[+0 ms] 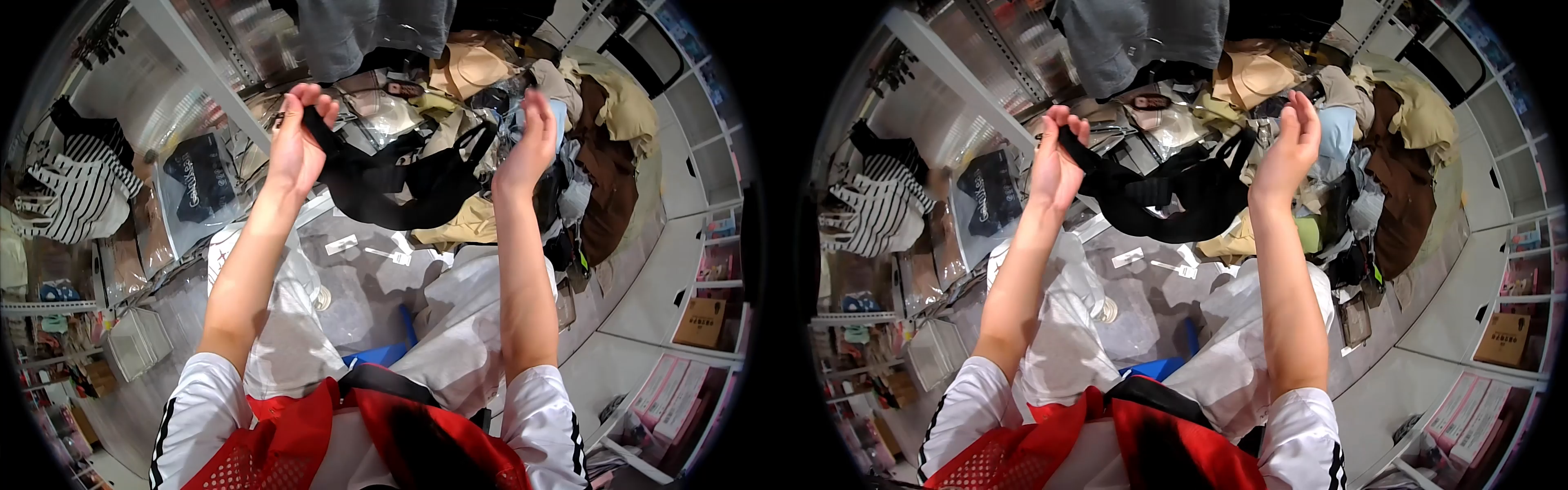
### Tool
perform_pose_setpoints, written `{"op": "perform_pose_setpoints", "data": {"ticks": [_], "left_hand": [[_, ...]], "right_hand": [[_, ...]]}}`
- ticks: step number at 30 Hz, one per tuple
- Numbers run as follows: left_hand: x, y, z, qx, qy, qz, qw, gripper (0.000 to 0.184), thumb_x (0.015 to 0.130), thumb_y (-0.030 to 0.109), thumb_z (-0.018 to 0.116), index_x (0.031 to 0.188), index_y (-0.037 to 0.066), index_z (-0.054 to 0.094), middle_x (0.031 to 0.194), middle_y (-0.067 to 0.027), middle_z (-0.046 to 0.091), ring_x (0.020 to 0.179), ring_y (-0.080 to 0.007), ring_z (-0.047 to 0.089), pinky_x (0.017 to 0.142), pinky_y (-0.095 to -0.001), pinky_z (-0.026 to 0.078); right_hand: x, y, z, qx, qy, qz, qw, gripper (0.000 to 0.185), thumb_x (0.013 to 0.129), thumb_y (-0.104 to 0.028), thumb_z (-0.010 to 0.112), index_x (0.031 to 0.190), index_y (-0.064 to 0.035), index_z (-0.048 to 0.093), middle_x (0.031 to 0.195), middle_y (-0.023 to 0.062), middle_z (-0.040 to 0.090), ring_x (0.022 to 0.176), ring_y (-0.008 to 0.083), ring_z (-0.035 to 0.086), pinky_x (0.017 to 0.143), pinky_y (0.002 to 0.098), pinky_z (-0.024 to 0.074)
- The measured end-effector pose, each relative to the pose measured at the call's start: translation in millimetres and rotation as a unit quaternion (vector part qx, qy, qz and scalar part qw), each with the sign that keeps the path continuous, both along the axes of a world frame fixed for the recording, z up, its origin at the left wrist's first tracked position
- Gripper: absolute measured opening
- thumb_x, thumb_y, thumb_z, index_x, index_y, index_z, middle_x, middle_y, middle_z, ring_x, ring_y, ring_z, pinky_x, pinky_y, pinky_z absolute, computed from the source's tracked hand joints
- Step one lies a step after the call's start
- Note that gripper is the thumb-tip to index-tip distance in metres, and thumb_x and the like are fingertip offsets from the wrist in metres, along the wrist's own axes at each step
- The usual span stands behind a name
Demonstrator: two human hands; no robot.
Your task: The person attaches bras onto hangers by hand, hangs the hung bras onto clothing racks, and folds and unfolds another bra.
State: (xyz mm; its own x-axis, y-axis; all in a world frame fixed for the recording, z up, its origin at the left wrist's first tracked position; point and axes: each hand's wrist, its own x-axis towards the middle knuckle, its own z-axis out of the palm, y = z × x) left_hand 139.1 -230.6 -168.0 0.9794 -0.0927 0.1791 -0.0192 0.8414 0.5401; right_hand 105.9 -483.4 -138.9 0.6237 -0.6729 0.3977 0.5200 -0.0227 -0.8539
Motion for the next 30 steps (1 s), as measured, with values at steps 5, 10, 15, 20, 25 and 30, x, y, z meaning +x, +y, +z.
{"op": "perform_pose_setpoints", "data": {"ticks": [5,10,15,20,25,30], "left_hand": [[-8.5,-11.4,-4.5,0.088,-0.022,-0.035,0.995,0.030,0.089,0.028,0.047,0.106,0.003,0.049,0.098,-0.0093,0.058,0.085,-0.0206,0.059,0.083,-0.0375,0.048],[-12.2,-19.7,10.8,0.085,0.013,-0.024,0.996,0.038,0.090,0.026,0.047,0.117,0.000,0.043,0.112,-0.0093,0.054,0.086,-0.0141,0.055,0.086,-0.0301,0.045],[-3.4,-15.5,-3.6,0.212,0.035,-0.035,0.976,0.036,0.091,0.032,0.044,0.108,0.000,0.049,0.106,-0.0099,0.057,0.085,-0.0133,0.054,0.080,-0.0270,0.043],[-8.2,-15.9,-7.6,0.184,0.079,-0.111,0.974,0.027,0.092,0.031,0.043,0.094,0.005,0.050,0.080,-0.0014,0.054,0.077,-0.0123,0.055,0.069,-0.0253,0.045],[-17.4,-18.4,-0.2,0.213,0.145,-0.203,0.945,0.023,0.092,0.030,0.043,0.089,0.008,0.049,0.067,0.0032,0.046,0.059,-0.0076,0.047,0.055,-0.0200,0.041],[-41.8,-41.2,-0.1,0.357,0.156,-0.261,0.883,0.027,0.089,0.028,0.049,0.081,0.004,0.056,0.063,-0.0001,0.053,0.050,-0.0085,0.050,0.048,-0.0207,0.041]], "right_hand": [[-9.5,31.3,0.2,-0.362,0.110,0.118,0.918,0.022,0.080,-0.020,0.058,0.094,-0.0026,0.060,0.072,0.0069,0.062,0.065,0.0196,0.056,0.063,0.0273,0.0435],[-9.6,41.6,-7.4,-0.201,0.277,0.303,0.890,0.017,0.083,-0.016,0.056,0.080,-0.0001,0.063,0.061,0.0028,0.060,0.049,0.0055,0.051,0.044,0.0216,0.0381],[-37.7,73.3,-6.3,-0.128,0.286,0.248,0.917,0.019,0.084,-0.013,0.055,0.077,0.0016,0.064,0.060,0.0027,0.060,0.043,0.0052,0.048,0.040,0.0200,0.0381],[-47.4,82.8,-21.2,-0.124,0.254,0.394,0.875,0.021,0.085,-0.015,0.054,0.082,0.0043,0.062,0.065,0.0027,0.060,0.050,0.0080,0.050,0.051,0.0217,0.0433],[-30.4,14.5,11.8,-0.234,0.310,0.600,0.699,0.020,0.081,-0.004,0.050,0.098,0.0016,0.060,0.083,0.0044,0.062,0.076,0.0099,0.054,0.070,0.0222,0.0417],[-4.7,18.5,-2.8,-0.331,0.219,0.266,0.879,0.022,0.080,-0.013,0.059,0.094,0.0031,0.060,0.087,0.0115,0.064,0.079,0.0155,0.061,0.069,0.0264,0.0466]]}}
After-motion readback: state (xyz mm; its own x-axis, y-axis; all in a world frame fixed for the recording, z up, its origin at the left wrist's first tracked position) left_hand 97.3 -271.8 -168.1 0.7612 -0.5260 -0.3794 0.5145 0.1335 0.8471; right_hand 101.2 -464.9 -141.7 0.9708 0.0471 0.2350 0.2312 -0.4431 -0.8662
